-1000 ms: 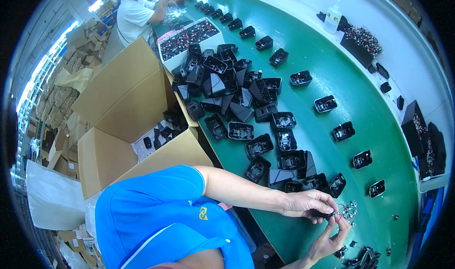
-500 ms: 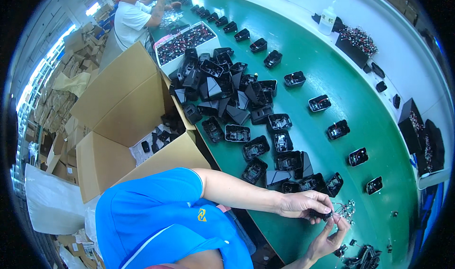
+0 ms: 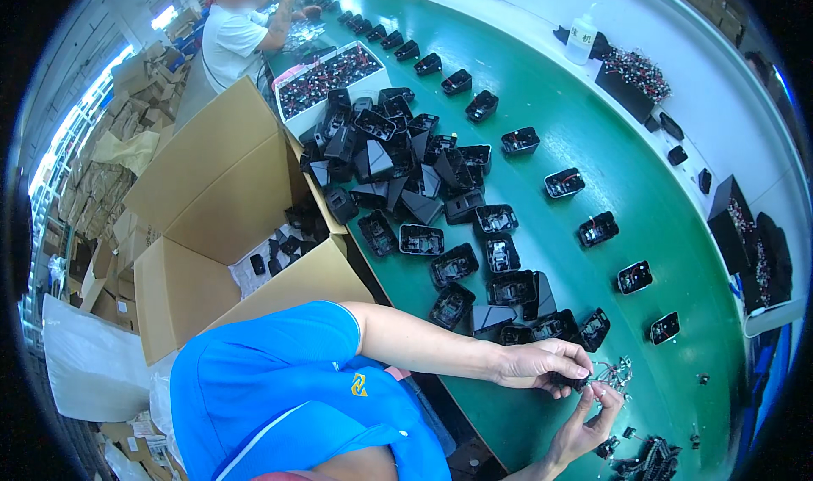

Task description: Assembling black plastic electronic parts by hand at an assembly line station.

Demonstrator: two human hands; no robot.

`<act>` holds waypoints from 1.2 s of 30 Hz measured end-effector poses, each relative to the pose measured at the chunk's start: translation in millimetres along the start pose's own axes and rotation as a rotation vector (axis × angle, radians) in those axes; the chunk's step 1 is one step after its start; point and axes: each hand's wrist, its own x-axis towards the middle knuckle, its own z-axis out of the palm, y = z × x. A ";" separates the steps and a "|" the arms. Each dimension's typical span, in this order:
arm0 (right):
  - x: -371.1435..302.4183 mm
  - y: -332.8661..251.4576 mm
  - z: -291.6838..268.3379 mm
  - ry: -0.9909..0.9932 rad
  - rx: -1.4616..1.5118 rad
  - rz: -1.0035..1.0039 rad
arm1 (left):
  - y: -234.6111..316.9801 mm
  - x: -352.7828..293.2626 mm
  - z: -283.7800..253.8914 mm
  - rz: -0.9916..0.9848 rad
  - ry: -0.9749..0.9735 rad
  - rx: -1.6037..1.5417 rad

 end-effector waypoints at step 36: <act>0.1 -2.0 0.0 -0.005 -0.078 -0.079 | -3.9 0.3 -2.6 0.045 -0.010 0.082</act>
